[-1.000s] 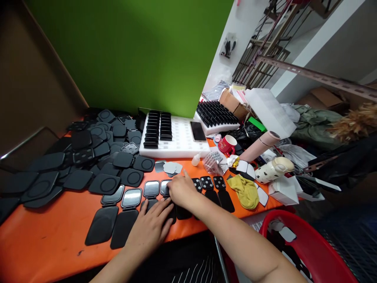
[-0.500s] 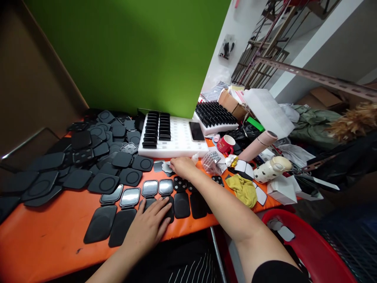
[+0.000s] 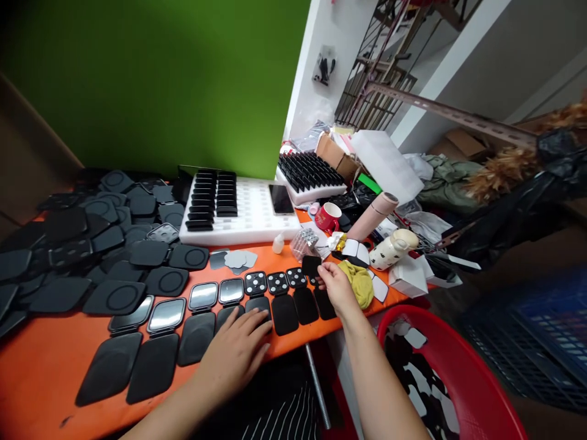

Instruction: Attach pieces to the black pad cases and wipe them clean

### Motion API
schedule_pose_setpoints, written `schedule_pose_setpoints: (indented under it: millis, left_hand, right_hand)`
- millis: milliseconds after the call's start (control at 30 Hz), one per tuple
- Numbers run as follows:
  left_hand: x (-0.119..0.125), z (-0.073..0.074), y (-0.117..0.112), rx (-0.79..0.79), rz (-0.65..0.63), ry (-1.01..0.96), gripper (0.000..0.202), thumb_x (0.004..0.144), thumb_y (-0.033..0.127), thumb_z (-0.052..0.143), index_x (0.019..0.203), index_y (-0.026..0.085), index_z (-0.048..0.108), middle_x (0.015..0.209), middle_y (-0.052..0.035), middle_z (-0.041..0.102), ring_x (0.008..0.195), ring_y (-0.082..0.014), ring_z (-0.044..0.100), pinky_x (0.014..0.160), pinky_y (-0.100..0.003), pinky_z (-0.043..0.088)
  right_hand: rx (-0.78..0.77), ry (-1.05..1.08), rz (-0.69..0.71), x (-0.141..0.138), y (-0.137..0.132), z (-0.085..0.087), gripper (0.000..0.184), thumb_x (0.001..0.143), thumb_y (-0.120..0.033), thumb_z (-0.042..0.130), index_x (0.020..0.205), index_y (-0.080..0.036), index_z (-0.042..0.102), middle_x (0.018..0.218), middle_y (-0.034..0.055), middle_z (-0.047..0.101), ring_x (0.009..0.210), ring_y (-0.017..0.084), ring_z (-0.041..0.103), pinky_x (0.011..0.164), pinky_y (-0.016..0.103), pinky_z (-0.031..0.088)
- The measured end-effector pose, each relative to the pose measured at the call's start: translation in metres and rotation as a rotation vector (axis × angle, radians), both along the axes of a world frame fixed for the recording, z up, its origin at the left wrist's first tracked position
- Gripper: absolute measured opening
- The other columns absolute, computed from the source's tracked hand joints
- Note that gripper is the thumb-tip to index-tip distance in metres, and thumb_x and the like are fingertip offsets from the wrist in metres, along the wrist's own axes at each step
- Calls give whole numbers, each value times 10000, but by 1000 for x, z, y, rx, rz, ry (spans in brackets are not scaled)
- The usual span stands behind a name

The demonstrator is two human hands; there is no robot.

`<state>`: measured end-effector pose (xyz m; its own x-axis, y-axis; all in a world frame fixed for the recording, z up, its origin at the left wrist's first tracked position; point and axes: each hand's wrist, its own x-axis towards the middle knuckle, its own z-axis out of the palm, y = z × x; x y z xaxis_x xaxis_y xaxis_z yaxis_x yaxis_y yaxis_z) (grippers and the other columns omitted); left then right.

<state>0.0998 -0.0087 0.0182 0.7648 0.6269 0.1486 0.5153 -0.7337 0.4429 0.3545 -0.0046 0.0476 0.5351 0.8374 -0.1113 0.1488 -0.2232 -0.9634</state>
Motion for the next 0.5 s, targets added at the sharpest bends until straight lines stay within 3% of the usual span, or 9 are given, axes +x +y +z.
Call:
schedule_pose_setpoints:
  millis: [133, 233, 400, 500]
  left_hand:
    - [25, -4, -7, 10, -118, -7, 360, 845, 342, 431, 1197, 270, 461, 1286, -19, 479, 1188, -227, 406, 1026, -477, 259]
    - [39, -6, -8, 38, -139, -17, 398, 837, 362, 447, 1221, 257, 445, 1313, -37, 449, 1203, -238, 389, 1024, -470, 264]
    - [32, -9, 1, 81, -15, 16, 366, 849, 357, 420, 1191, 246, 490, 1293, -44, 475, 1188, -246, 412, 1015, -475, 276]
    - [18, -13, 5, 108, 54, 47, 360, 838, 329, 442, 1183, 242, 501, 1281, -45, 489, 1182, -253, 422, 1006, -470, 294]
  right_hand:
    - [11, 25, -87, 20, -17, -11, 308, 650, -475, 625, 679, -193, 503, 600, -33, 469, 546, 105, 466, 459, 209, 395]
    - [11, 39, -96, 17, -18, -15, 310, 681, -490, 591, 694, -195, 496, 563, -46, 454, 499, 89, 440, 434, 196, 368]
    - [-54, 97, 78, -19, -10, -19, 332, 647, -482, 630, 696, -170, 528, 560, -4, 556, 503, 119, 518, 470, 232, 416]
    - [-39, 90, 94, -28, -5, -19, 327, 660, -485, 615, 702, -175, 520, 580, -5, 557, 543, 129, 535, 485, 232, 417]
